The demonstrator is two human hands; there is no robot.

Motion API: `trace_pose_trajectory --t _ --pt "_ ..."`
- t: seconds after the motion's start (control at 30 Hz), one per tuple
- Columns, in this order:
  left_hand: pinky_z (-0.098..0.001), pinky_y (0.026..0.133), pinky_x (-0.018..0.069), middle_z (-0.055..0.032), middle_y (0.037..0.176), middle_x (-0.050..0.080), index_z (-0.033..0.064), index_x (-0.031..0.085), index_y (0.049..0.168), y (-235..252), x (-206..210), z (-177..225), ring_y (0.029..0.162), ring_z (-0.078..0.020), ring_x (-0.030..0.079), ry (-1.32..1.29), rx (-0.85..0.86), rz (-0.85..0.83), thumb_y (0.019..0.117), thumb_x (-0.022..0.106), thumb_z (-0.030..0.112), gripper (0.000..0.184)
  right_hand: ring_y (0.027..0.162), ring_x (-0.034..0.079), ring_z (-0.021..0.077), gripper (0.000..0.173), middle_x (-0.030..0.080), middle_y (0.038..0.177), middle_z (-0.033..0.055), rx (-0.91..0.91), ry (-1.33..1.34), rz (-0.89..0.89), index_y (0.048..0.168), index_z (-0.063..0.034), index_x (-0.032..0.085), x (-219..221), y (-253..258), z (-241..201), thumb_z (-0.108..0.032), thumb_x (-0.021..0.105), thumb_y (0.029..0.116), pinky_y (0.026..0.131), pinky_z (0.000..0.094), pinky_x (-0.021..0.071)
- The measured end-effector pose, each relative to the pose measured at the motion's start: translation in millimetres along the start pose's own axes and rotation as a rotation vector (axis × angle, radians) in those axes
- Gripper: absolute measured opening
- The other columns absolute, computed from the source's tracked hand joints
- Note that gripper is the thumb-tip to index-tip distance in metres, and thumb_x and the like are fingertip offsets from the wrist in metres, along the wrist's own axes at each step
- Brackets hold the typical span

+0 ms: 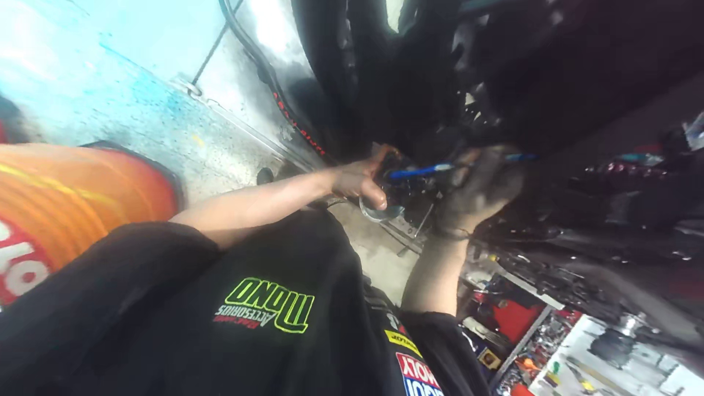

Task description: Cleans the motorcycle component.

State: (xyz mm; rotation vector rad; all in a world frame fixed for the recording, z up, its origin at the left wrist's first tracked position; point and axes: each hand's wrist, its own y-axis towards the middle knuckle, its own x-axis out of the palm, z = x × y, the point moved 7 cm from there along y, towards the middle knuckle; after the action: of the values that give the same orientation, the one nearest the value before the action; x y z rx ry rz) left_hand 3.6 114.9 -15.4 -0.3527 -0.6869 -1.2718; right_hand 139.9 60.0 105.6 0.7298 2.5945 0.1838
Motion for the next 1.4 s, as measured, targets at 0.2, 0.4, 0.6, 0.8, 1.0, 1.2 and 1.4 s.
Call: trace_pose_trajectory --t 0.2,0.4,0.6,0.8,1.0,1.2,1.4 --pt "-0.0362 0.093 0.0604 -0.0083 0.126 0.065 0.0113 0.027 0.148 1 4 -2 0.11 -0.0161 0.068 0.114 0.037 -0.019 0.0626 0.09 0.016 0.106 0.062 0.061 0.0138 0.016 0.066 0.087 0.0043 -0.044 -0.072 -0.089 0.117 -0.004 0.056 0 -2 -8 -0.016 0.048 0.1095 0.053 0.032 0.0558" --pt "-0.0341 0.094 0.06 -0.0072 0.126 0.065 0.0094 0.027 0.148 0 6 2 0.111 -0.0123 0.067 0.264 0.029 -0.01 0.0613 0.09 0.02 0.108 0.075 0.068 0.017 0.018 0.071 0.095 0.0057 -0.118 -0.198 -0.064 0.119 -0.0008 0.057 -11 -10 -18 -0.013 0.049 0.1079 0.064 0.0371 0.0603" --pt "-0.0342 0.091 0.0608 -0.0059 0.125 0.066 0.0089 0.028 0.149 0 4 5 0.11 -0.0101 0.068 0.427 0.061 0.086 0.0599 0.091 0.025 0.11 0.07 0.068 0.0159 0.02 0.07 0.089 0.0058 -0.098 -0.296 0.116 0.117 0.002 0.057 -26 -22 -16 -0.014 0.05 0.1073 0.061 0.037 0.0605" --pt "-0.0343 0.099 0.0572 -0.0095 0.139 0.055 0.0088 0.033 0.148 2 9 26 0.122 -0.013 0.061 0.665 0.114 0.195 0.0573 0.089 0.015 0.107 0.063 0.065 0.0141 0.021 0.067 0.084 0.0051 -0.04 -0.382 0.351 0.117 0.0025 0.057 -33 -43 -12 -0.015 0.049 0.1079 0.055 0.0345 0.0588" --pt "-0.0382 0.1 0.0552 -0.0149 0.139 0.05 0.0085 0.042 0.147 5 10 30 0.125 -0.0229 0.055 0.943 0.224 0.214 0.062 0.086 0.017 0.096 0.055 0.063 0.0209 0.019 0.067 0.077 0.0105 0.091 -0.167 0.437 0.114 0.0035 0.056 -19 -68 16 -0.01 0.044 0.1076 0.047 0.038 0.0571" --pt "-0.0391 0.103 0.0542 -0.0133 0.138 0.05 0.0106 0.044 0.148 3 15 31 0.128 -0.0233 0.053 0.946 0.234 0.202 0.0654 0.086 0.015 0.093 0.053 0.061 0.0209 0.019 0.065 0.075 0.01 0.122 -0.111 0.512 0.111 0.0016 0.055 -24 -75 24 -0.011 0.042 0.1084 0.046 0.0382 0.0556" --pt "-0.041 0.109 0.0501 -0.0149 0.141 0.05 0.0093 0.045 0.148 4 11 37 0.133 -0.0261 0.05 1.0 0.246 0.141 0.0684 0.085 0.012 0.089 0.059 0.062 0.0196 0.018 0.066 0.081 0.0092 0.128 -0.129 0.522 0.117 0.0017 0.055 -24 -67 30 -0.012 0.046 0.1085 0.05 0.0372 0.0566"
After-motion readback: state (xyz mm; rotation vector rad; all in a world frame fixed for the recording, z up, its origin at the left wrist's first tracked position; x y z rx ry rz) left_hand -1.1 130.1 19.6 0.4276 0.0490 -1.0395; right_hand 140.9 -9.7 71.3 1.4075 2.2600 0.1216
